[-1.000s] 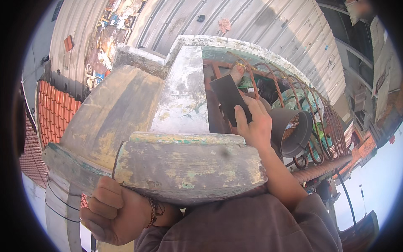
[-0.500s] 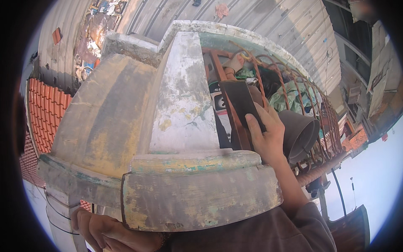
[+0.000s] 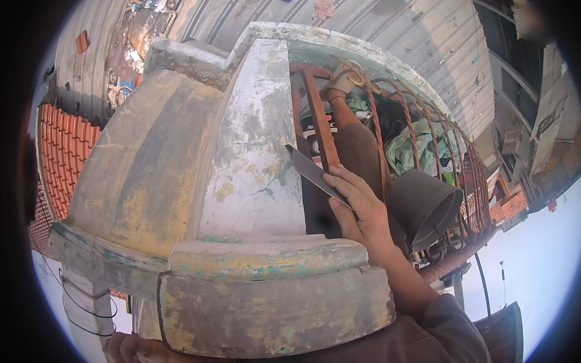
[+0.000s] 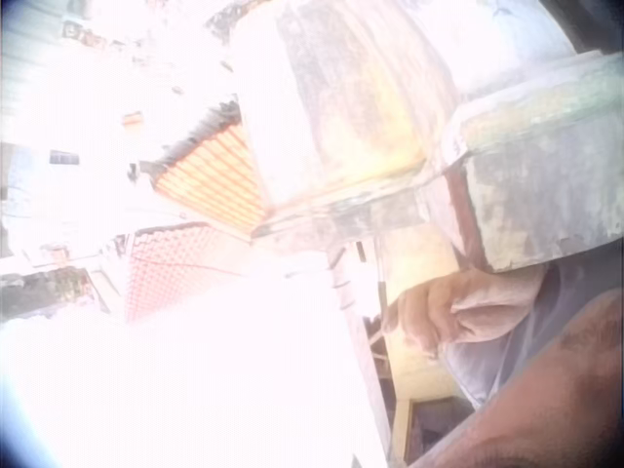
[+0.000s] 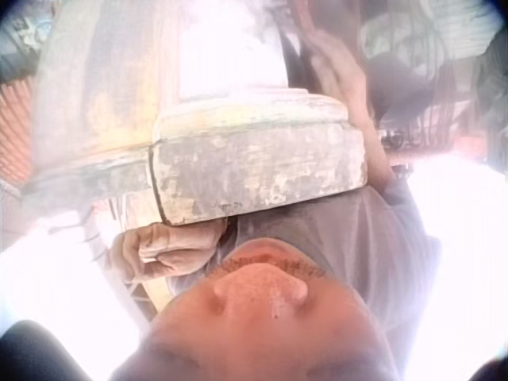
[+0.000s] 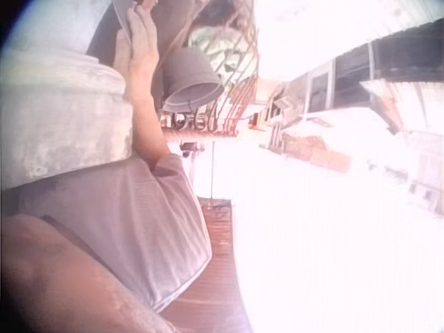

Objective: The person uses a sanding block to sand a large, curved, weathered surface on a balcony. They move around the object, sanding different sections and edges while handling the sanding block with both hands.

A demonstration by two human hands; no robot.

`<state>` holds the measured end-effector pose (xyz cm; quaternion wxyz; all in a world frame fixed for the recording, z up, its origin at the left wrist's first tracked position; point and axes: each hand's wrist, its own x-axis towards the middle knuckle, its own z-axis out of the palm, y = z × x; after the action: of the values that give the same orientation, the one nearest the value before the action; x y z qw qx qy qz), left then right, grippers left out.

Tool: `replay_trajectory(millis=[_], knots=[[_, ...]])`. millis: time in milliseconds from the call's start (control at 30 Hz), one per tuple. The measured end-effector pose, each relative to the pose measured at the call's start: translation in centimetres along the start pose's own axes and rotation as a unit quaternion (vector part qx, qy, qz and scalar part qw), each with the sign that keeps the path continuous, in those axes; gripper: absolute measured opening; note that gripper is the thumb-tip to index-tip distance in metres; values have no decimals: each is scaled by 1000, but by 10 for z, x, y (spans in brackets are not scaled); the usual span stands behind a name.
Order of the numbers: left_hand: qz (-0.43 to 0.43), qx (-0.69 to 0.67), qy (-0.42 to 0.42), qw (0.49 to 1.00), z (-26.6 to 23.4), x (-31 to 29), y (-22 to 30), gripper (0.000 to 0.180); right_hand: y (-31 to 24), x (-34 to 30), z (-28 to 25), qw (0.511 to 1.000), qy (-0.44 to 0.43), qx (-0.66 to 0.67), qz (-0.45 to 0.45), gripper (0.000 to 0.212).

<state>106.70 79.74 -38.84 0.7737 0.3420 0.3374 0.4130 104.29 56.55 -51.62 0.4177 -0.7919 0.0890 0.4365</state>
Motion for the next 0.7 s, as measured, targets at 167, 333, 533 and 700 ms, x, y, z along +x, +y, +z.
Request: replay_trajectory(millis=[167,333,533,700], knots=[[2,14,-10,1000,-6,1,2,20,-8,11,-6,987,-61,90,118,42],[-4,17,-19,1000,-13,2,9,25,-25,62,-9,970,-206,-12,-125,45],[15,4,11,1000,-13,6,13,32,-37,92,17,904,-379,-38,-197,43],[32,-22,37,999,-8,11,12,37,-20,106,42,914,-317,-7,-254,37]])
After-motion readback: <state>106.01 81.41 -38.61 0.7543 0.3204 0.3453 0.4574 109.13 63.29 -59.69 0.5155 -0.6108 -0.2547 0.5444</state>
